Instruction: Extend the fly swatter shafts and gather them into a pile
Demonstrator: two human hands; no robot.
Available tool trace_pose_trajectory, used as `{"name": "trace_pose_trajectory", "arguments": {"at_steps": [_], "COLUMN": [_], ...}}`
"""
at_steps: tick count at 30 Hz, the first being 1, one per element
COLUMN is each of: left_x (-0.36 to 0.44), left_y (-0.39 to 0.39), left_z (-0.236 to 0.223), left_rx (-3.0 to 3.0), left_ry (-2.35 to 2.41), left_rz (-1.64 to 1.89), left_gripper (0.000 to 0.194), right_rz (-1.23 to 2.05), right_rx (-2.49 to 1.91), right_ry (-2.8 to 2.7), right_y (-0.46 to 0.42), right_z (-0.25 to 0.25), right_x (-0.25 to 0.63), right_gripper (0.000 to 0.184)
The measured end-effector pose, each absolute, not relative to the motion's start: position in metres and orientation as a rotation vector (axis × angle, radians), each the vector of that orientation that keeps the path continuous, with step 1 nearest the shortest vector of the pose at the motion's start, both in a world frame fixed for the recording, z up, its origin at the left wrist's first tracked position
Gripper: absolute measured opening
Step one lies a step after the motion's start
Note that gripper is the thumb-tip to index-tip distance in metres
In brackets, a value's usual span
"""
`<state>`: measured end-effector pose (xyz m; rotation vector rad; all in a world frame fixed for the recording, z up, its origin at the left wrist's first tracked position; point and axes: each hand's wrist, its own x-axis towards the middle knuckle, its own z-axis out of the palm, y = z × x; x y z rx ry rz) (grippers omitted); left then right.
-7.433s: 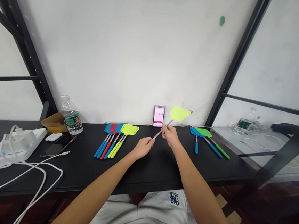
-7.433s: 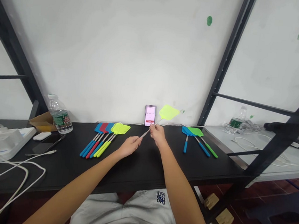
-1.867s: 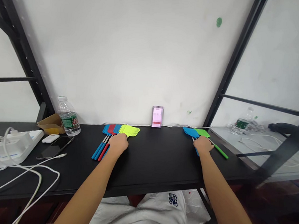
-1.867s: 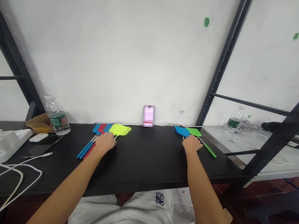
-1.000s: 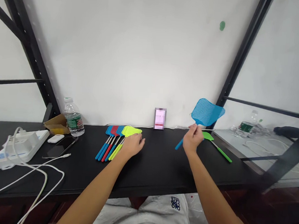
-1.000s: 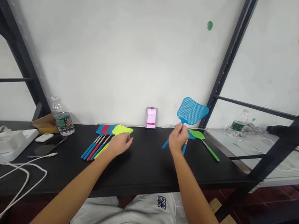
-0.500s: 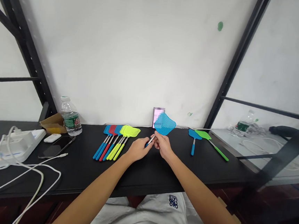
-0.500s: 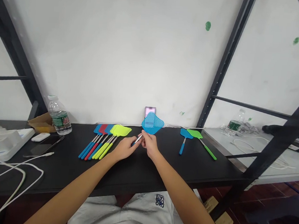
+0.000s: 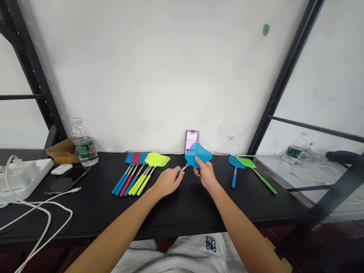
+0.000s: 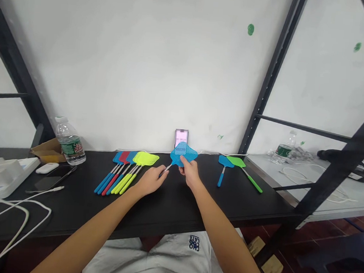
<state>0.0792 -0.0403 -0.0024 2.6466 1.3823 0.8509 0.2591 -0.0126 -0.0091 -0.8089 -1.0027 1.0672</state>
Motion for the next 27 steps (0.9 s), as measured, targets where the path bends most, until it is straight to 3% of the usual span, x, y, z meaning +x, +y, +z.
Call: {"name": "trace_pose_trajectory", "arguments": {"at_steps": [15,27], "left_x": [0.082,0.084], "left_y": [-0.03,-0.031], "left_z": [-0.006,-0.007], "left_rx": [2.651,2.59], "left_ry": [1.416,1.302], "left_rz": [0.727,0.843], "left_gripper": [0.034,0.034], "right_rz": [1.176,1.205], "right_rx": [-0.952,-0.888], "right_ry": [-1.277,-1.182], "right_y": [-0.021,-0.017], "right_z": [-0.022,-0.022], "right_x": [0.233,0.234], "right_gripper": [0.037,0.027]}}
